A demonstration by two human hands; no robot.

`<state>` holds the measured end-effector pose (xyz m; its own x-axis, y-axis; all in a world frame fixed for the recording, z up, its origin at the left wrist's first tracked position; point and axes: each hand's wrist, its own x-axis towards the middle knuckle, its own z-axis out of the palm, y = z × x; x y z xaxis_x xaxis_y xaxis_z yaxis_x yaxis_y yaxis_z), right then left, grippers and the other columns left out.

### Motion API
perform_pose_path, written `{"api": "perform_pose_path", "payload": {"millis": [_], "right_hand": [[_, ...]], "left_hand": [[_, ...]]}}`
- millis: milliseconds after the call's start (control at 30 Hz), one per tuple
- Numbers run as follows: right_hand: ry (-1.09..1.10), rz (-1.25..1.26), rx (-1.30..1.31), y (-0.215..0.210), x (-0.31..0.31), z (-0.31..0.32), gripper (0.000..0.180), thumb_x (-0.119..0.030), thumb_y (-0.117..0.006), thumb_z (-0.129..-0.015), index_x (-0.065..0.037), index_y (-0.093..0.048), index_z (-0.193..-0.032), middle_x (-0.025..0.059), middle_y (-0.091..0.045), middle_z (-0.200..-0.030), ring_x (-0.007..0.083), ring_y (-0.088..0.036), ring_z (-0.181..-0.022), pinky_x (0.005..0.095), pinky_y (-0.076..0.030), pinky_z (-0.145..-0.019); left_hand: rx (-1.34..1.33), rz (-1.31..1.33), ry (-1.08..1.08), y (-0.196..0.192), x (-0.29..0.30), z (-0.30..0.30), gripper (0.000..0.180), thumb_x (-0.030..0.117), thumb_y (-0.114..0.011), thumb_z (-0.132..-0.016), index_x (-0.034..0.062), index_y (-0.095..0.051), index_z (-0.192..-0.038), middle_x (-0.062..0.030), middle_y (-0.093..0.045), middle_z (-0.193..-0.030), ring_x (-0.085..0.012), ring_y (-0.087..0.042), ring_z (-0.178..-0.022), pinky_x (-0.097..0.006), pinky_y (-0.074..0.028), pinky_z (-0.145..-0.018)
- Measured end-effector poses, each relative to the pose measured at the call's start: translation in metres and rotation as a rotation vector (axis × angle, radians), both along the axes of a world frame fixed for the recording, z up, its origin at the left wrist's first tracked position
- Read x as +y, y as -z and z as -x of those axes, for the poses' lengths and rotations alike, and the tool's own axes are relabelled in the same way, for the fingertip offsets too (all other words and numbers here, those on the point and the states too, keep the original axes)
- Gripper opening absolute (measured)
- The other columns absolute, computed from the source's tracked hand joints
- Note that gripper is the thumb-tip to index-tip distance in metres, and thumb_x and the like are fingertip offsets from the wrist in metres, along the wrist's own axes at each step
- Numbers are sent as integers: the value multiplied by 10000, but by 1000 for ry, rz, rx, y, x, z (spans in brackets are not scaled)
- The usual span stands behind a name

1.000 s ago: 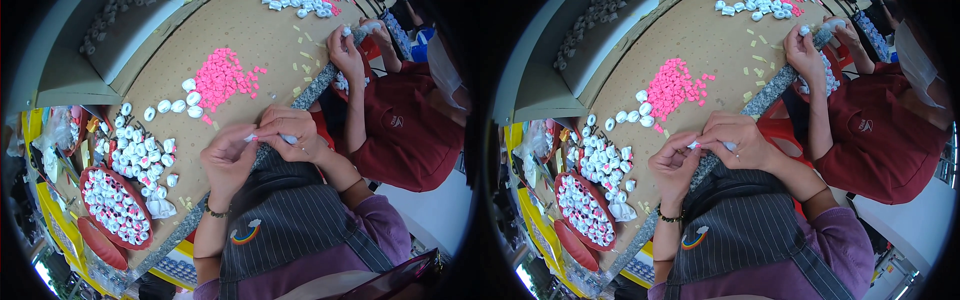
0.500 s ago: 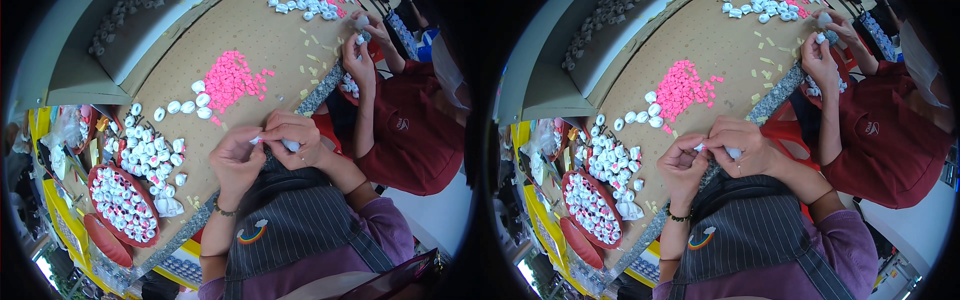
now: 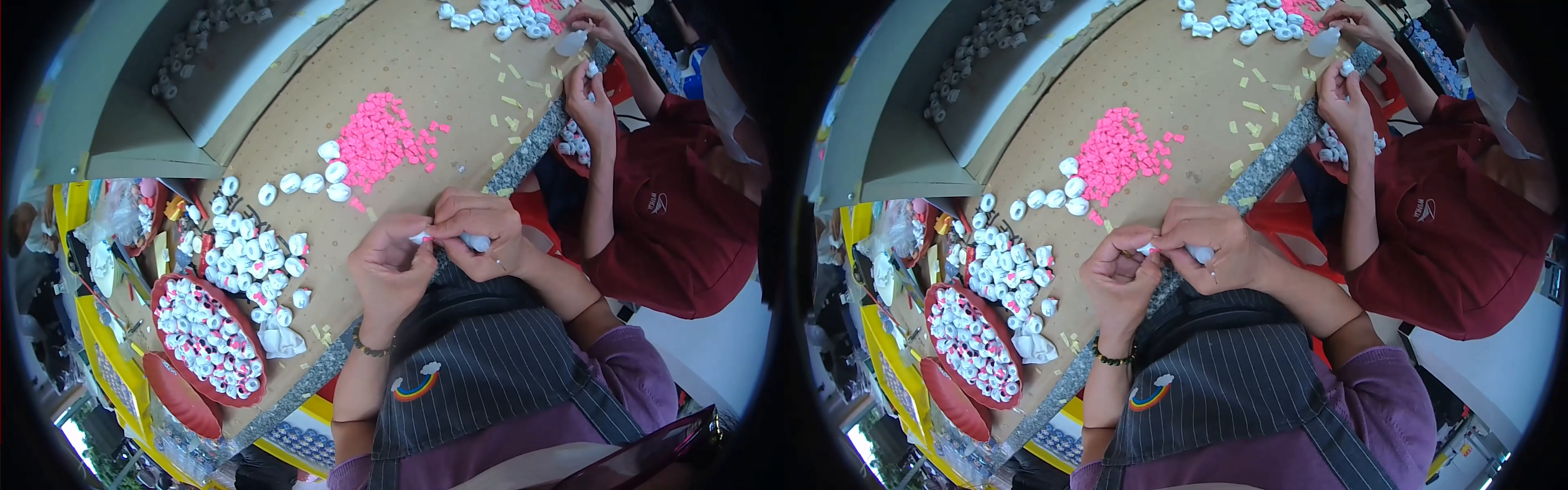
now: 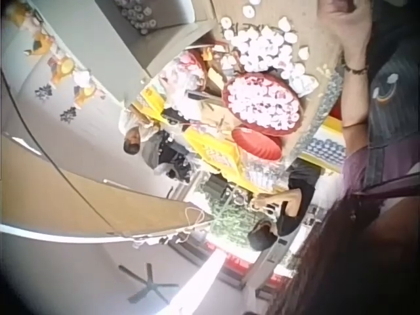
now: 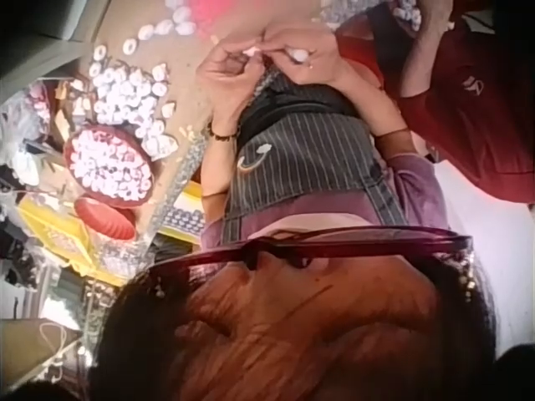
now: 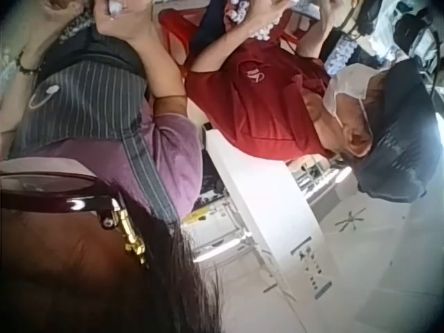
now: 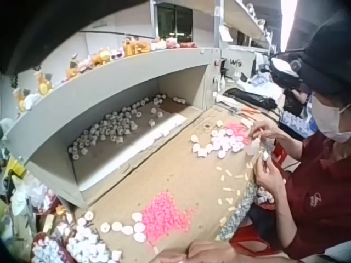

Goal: Applying glue to small white ceramic pieces and joining them together.

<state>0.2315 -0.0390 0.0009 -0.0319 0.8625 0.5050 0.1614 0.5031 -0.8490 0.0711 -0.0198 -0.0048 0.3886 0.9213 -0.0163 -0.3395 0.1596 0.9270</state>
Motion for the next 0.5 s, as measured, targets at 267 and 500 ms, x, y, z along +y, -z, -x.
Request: {"api": "perform_pose_path", "payload": {"millis": [267, 500], "right_hand": [[-77, 75, -22, 3, 2, 1, 206, 164, -637, -662, 54, -657, -835, 125, -606, -764, 256, -588, -680, 310, -464, -596], [-37, 162, -421, -22, 16, -3, 447, 120, -627, -616, -5, -553, -1038, 130, -513, -983, 338, -506, -968, 389, -440, -811]], "left_hand": [[109, -51, -53, -4, -5, 15, 200, -150, -593, -800, -40, -604, -967, -94, -613, -998, -109, -615, -850, -211, -508, -695], [1373, -851, -420, -23, 7, 63, 139, 15, -688, -776, -13, -642, -903, -155, -633, -950, -324, -606, -873, -415, -484, -785]]}}
